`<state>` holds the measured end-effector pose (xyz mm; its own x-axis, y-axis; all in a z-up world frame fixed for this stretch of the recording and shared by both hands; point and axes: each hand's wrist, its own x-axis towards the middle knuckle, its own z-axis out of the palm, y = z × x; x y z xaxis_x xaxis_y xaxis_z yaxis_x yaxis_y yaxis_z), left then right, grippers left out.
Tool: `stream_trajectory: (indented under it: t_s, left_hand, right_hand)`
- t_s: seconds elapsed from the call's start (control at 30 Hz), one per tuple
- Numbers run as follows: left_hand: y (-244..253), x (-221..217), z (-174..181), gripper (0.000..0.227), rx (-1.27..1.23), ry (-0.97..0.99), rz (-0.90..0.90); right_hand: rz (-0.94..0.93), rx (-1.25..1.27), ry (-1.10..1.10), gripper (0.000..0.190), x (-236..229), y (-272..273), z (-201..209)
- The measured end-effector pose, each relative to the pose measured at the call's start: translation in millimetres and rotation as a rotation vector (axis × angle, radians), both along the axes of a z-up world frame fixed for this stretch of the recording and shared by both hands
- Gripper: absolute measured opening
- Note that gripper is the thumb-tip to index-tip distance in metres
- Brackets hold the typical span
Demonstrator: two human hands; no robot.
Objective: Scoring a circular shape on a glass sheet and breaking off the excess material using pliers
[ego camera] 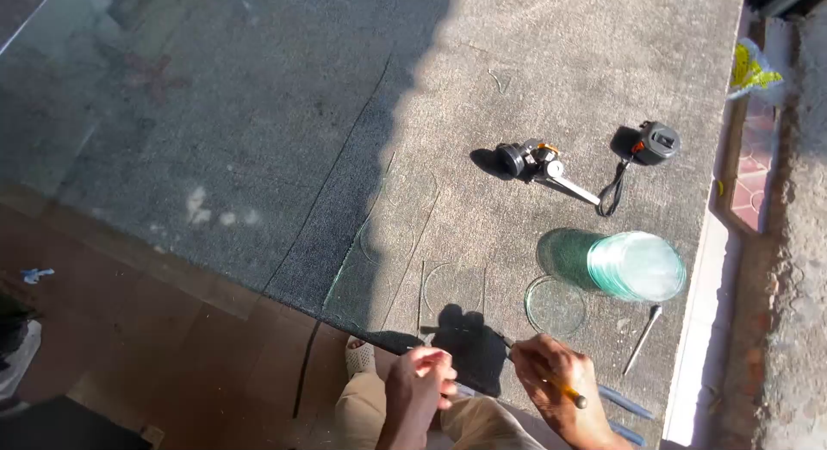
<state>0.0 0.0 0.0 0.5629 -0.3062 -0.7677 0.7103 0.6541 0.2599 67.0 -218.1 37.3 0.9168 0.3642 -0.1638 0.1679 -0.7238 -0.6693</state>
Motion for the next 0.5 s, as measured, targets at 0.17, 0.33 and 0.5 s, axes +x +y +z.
stream_trajectory:
  t_s: [0.17,0.33,0.5]
  left_hand:
    - [26,-6,-1,0.013,1.265,0.004,-0.117]
    - [50,19,-9,0.015,1.438,-0.253,-0.161]
    - [64,59,-26,0.035,1.556,-0.482,-0.386]
  right_hand:
    - [-0.116,0.03,-0.011,0.008,-16,33,1]
    - [-0.249,-0.081,-0.016,0.019,-25,62,-5]
    - [-0.376,-0.144,0.026,0.023,-29,93,8]
